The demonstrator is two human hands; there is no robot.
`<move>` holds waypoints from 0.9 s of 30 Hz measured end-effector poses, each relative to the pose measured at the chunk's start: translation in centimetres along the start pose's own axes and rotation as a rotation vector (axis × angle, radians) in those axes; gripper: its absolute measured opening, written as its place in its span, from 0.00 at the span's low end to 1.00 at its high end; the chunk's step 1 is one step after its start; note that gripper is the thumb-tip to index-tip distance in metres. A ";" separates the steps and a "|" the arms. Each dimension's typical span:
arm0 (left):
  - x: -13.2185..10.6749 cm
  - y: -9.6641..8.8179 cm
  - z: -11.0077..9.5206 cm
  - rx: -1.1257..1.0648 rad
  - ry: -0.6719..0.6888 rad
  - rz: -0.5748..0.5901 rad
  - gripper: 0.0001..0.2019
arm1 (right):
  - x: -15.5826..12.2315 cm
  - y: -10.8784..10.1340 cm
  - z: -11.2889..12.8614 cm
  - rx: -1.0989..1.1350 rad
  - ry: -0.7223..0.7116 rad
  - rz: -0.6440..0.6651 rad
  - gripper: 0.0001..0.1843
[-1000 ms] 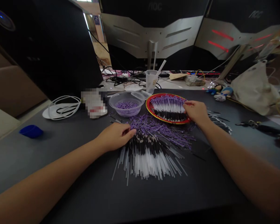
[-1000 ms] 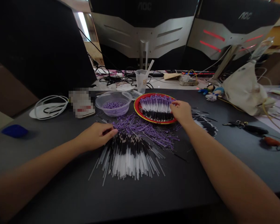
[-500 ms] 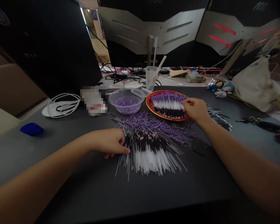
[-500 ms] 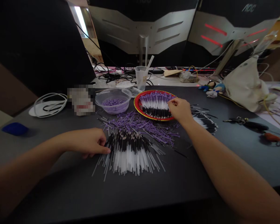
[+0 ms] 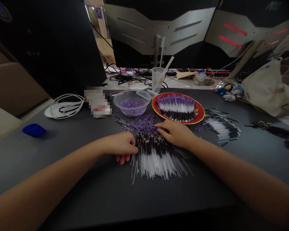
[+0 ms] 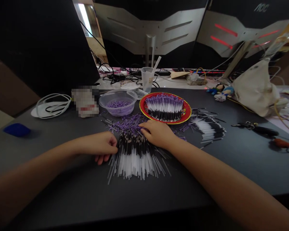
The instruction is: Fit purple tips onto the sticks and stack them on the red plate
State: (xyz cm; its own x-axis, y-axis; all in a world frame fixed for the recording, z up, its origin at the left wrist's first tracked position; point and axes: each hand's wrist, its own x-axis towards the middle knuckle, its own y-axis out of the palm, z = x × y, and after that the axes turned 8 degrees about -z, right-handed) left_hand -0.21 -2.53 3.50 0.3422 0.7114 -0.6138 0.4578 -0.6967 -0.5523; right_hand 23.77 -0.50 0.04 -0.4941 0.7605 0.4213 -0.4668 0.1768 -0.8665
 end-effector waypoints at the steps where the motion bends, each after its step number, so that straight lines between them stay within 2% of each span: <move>1: 0.1 0.1 -0.1 -0.025 -0.001 -0.005 0.06 | 0.1 0.3 0.1 -0.025 0.004 0.011 0.17; 4: 0.7 0.1 0.0 -0.103 0.009 0.022 0.07 | 0.4 0.6 0.1 -0.064 0.033 0.037 0.16; 9: 1.6 -0.7 1.2 -0.239 0.066 0.126 0.14 | 0.3 0.4 0.0 -0.036 0.071 0.039 0.07; 12: 1.8 -0.9 1.7 -0.277 0.089 0.148 0.17 | 0.3 0.3 0.0 -0.001 0.067 0.041 0.04; 16: 2.0 -0.9 2.0 -0.294 0.102 0.162 0.17 | 0.1 0.4 0.1 0.002 0.020 0.034 0.04; 20: 2.1 -1.0 2.3 -0.326 0.129 0.187 0.16 | -0.2 0.2 0.3 0.026 -0.019 -0.039 0.05; 23: 1.9 -1.1 2.1 -0.324 0.172 0.102 0.15 | -0.4 -0.2 0.4 0.091 -0.011 -0.079 0.06; 27: 1.6 -0.8 1.1 -0.428 0.276 -0.211 0.13 | -0.5 -0.8 0.5 0.186 0.042 -0.123 0.14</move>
State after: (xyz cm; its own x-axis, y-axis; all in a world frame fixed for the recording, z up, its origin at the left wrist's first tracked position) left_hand -0.96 -0.91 2.31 0.3834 0.8693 -0.3120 0.8126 -0.4781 -0.3335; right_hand 24.03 -1.28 0.61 -0.3960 0.7661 0.5063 -0.6512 0.1545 -0.7430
